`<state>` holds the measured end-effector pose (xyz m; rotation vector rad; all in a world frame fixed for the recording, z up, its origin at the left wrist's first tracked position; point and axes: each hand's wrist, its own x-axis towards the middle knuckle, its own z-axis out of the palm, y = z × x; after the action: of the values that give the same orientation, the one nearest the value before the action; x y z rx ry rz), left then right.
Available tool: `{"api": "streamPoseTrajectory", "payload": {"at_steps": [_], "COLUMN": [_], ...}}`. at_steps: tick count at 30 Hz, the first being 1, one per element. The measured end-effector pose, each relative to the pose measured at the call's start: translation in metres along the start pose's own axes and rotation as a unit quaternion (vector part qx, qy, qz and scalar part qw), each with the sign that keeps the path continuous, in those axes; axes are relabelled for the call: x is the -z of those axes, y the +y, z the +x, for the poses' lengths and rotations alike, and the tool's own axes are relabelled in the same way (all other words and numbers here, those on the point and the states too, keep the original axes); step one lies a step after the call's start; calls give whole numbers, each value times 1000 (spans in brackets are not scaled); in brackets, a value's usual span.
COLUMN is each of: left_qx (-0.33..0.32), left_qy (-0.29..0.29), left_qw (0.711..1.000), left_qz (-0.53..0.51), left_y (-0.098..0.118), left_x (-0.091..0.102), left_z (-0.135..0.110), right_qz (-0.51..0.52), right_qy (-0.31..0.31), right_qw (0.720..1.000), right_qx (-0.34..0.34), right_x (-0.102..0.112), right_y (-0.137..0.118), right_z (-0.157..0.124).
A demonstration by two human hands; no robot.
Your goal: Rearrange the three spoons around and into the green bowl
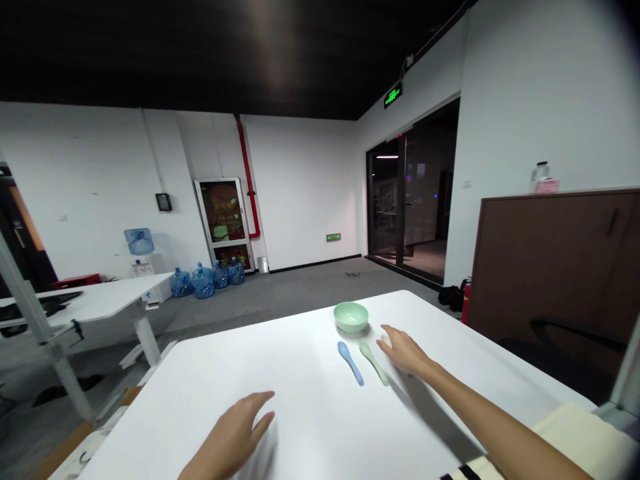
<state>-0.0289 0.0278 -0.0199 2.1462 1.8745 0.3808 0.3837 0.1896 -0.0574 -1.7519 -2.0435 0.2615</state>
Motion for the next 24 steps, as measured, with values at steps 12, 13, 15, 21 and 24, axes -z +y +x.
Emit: {"api": "streamPoseTrajectory", "payload": {"at_steps": [12, 13, 15, 21, 24], "left_qx": [-3, -3, -2, -4, -7], "left_qy": [-27, -28, -30, -30, -24], "left_qw": [1000, 1000, 1000, 1000, 1000], "left_qz": [5, 5, 4, 3, -1], "left_y": [-4, -3, 0, 4, 4], "left_x": [-6, -5, -4, -3, -4], "left_z": [1, 0, -1, -2, -1], "right_qz": [14, 14, 9, -17, -28], "right_qy": [5, 4, 4, 10, 12], "right_qw": [1000, 1000, 1000, 999, 999], "right_qx": [-23, -24, -26, -32, -39], "right_x": [5, 5, 6, 5, 2], "right_y": [-2, -1, 0, 6, 11], "right_z": [-1, -1, -1, 1, 4]}}
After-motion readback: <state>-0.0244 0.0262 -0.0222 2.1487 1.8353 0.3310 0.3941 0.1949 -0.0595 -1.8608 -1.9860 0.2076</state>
